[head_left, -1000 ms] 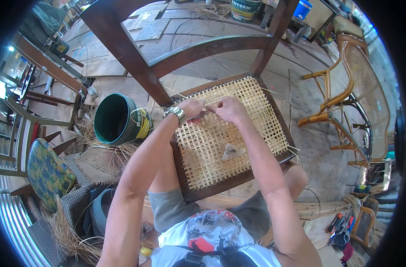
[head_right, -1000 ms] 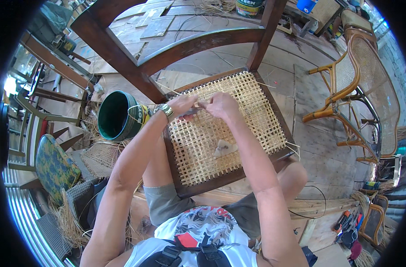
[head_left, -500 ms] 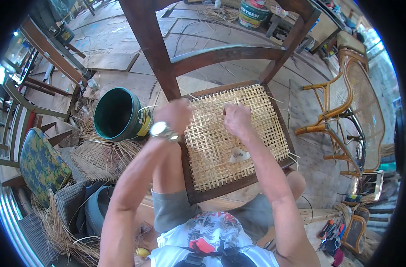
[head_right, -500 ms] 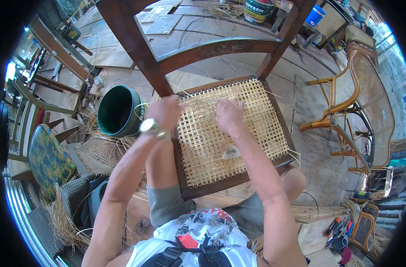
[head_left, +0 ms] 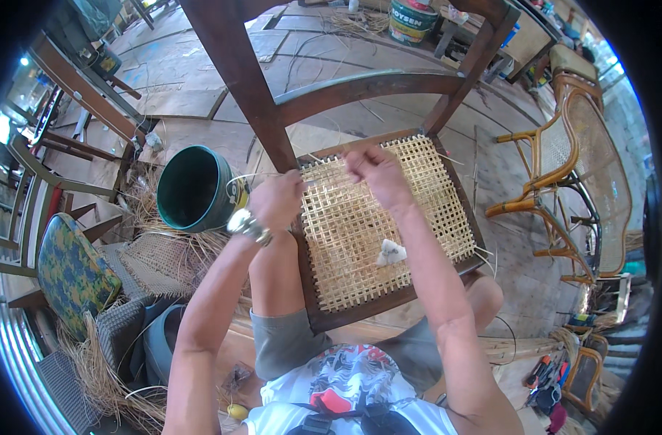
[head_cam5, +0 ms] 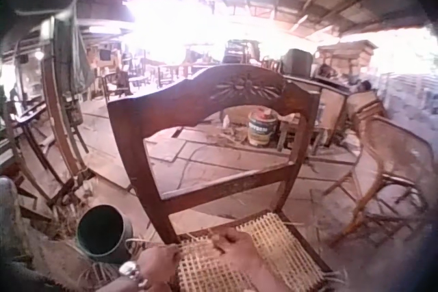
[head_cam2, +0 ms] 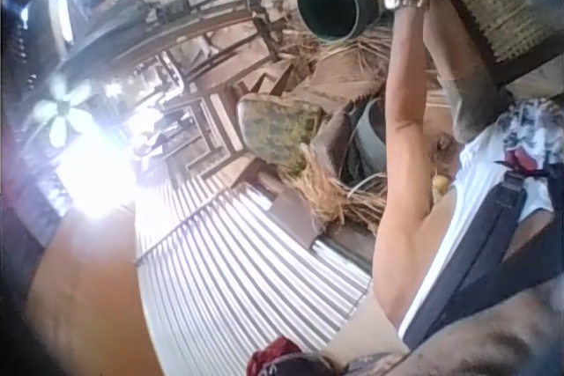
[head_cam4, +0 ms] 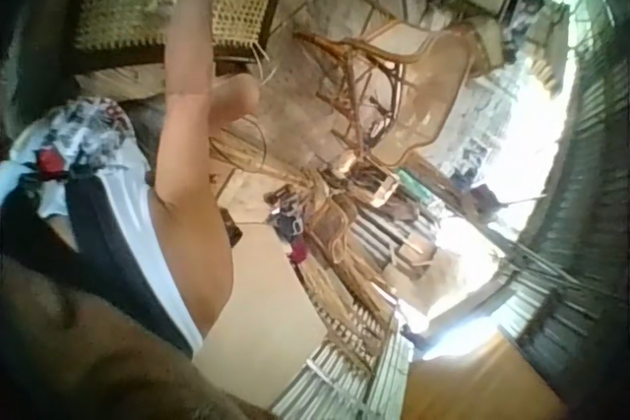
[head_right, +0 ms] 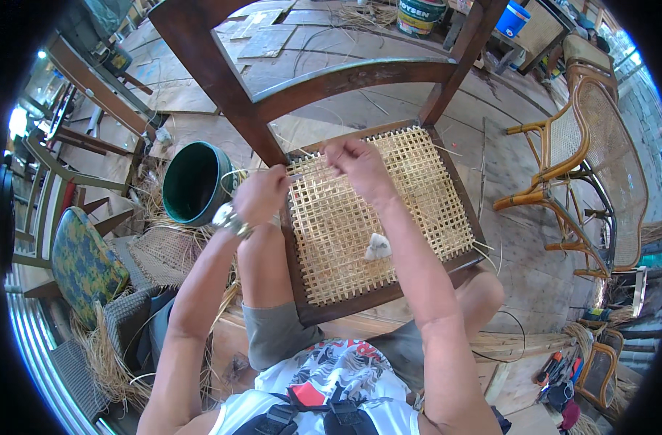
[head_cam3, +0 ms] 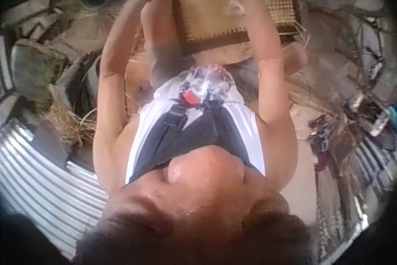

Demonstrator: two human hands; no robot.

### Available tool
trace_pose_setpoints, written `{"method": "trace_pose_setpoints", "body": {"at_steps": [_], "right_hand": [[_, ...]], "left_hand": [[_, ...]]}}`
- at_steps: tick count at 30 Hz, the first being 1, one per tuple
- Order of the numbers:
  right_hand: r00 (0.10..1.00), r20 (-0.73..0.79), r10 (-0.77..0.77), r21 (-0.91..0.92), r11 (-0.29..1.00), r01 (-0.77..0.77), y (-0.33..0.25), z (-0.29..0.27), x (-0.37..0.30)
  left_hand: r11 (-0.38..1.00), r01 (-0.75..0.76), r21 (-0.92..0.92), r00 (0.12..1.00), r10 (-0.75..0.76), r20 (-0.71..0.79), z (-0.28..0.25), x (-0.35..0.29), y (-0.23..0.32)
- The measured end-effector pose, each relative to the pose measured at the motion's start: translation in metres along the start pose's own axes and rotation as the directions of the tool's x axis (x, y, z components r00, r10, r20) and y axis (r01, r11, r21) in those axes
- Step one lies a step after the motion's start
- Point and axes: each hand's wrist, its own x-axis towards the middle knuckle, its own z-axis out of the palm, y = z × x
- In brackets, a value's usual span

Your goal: Weaving a rattan seat into a wooden chair frame using cane strips and tools.

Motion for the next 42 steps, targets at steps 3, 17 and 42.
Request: {"method": "trace_pose_setpoints", "body": {"at_steps": [3,17,42], "right_hand": [[0.993,-0.105,-0.050,-0.288,0.957,0.018,-0.015,-0.026,0.001],[0.987,-0.146,0.068,-0.719,0.677,-0.154,0.020,-0.044,0.003],[1.000,0.003,0.007,-0.972,0.234,0.001,0.025,-0.006,-0.001]], "left_hand": [[0.985,-0.167,0.038,0.986,0.167,0.018,0.031,0.030,0.025],[0.895,-0.243,0.374,0.933,0.111,0.341,0.034,0.077,0.082],[0.967,-0.145,0.210,0.975,0.104,0.195,0.039,0.054,0.037]]}}
